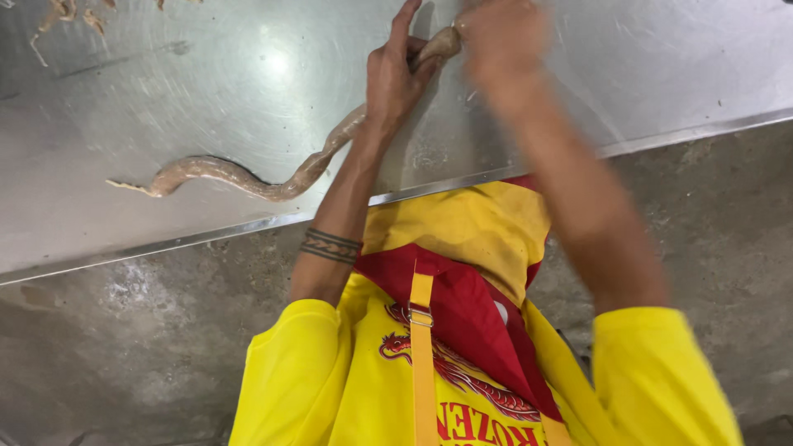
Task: The person sections a long length of filled sausage casing into individual links on a metal table, using a white string to tie knots between the sections and cutting the string with scissors.
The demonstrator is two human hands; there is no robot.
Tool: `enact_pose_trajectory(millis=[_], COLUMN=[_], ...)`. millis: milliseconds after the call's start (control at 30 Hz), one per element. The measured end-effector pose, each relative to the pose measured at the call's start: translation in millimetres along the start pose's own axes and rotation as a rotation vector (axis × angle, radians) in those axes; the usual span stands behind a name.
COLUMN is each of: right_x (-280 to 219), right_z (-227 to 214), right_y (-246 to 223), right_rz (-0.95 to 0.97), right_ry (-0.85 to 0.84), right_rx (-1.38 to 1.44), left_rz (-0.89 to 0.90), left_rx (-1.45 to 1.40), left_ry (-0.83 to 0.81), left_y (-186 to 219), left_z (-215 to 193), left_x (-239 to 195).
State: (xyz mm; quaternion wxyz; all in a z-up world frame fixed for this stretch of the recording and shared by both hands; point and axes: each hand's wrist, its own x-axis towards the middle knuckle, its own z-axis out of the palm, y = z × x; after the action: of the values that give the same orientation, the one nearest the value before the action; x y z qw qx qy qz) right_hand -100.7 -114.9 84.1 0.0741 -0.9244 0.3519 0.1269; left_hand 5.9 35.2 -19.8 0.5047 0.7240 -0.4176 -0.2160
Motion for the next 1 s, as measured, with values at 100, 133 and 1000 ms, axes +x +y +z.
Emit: enact_pose_trajectory(millis=[100,133,1000], right_x=[-71.7,-107.0,-35.2], right_z=[17.5,25.4,36.9], right_y=[-53.4,-33.7,141.0], right_rz=[-0.256,-0.375,0.262], right_ry=[-0.026,0.067,0.147], right_rx=[0.370,0.627,0.423], left_rz=[-0.351,-0.288,-0.057], left_rx=[-0.549,-0.314,0.023], left_ry=[0.135,0.133,-0.229], left_y=[-13.7,-15.9,18.6], left_z=[13.4,16.4,-38.9], left_x=[7.3,6.2,-29.2])
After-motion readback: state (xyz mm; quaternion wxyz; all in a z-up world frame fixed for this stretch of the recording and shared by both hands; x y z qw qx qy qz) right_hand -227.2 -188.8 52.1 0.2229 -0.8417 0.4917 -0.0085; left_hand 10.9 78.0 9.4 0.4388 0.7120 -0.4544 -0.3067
